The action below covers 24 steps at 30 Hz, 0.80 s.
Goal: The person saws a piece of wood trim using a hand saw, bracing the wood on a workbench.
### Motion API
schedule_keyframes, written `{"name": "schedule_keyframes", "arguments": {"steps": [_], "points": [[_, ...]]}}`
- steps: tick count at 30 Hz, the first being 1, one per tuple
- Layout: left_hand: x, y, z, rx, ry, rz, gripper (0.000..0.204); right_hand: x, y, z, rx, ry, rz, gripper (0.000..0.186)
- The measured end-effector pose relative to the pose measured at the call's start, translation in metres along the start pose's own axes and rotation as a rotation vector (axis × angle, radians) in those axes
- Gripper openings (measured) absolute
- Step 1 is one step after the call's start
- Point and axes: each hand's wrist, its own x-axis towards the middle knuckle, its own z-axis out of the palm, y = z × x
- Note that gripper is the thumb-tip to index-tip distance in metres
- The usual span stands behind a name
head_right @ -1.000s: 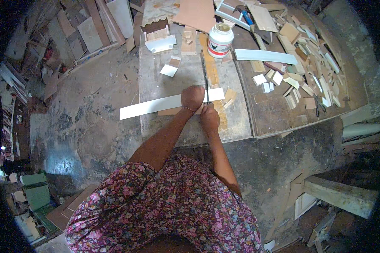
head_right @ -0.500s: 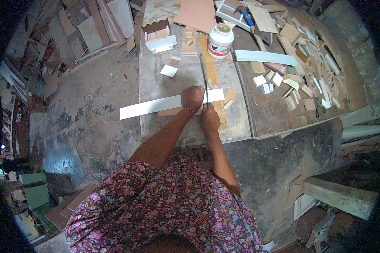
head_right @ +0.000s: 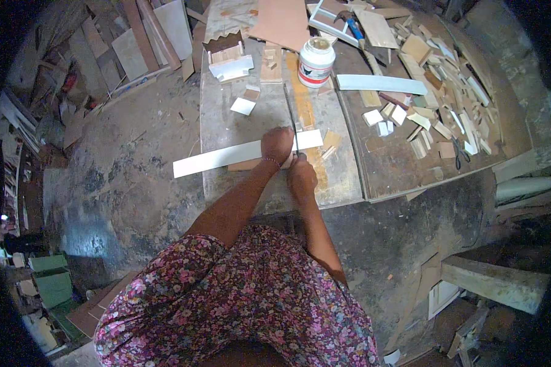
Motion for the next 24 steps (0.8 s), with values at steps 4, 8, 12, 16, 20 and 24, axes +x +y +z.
{"name": "schedule_keyframes", "arguments": {"steps": [4, 8, 12, 16, 20, 24], "points": [[-0.001, -0.001, -0.003, -0.022, 0.016, 0.094, 0.019, 0.002, -0.006, -0.006, 0.004, -0.042, 0.045, 0.033], [-0.001, 0.0, -0.005, 0.027, 0.013, 0.117, 0.019, 0.004, -0.001, -0.003, 0.022, -0.042, 0.003, 0.034], [-0.001, 0.001, -0.008, 0.008, 0.006, 0.089, 0.02, 0.004, 0.0, -0.004, 0.025, -0.028, -0.025, 0.035], [-0.002, 0.0, -0.008, 0.047, 0.002, 0.14, 0.023, 0.003, -0.002, -0.006, 0.024, -0.033, -0.018, 0.035], [-0.001, -0.001, -0.006, 0.041, 0.009, 0.124, 0.023, 0.005, 0.0, -0.003, 0.015, -0.016, -0.007, 0.035], [-0.001, 0.001, -0.009, 0.055, 0.009, 0.151, 0.021, 0.007, 0.004, 0.0, 0.009, 0.003, 0.003, 0.035]]}}
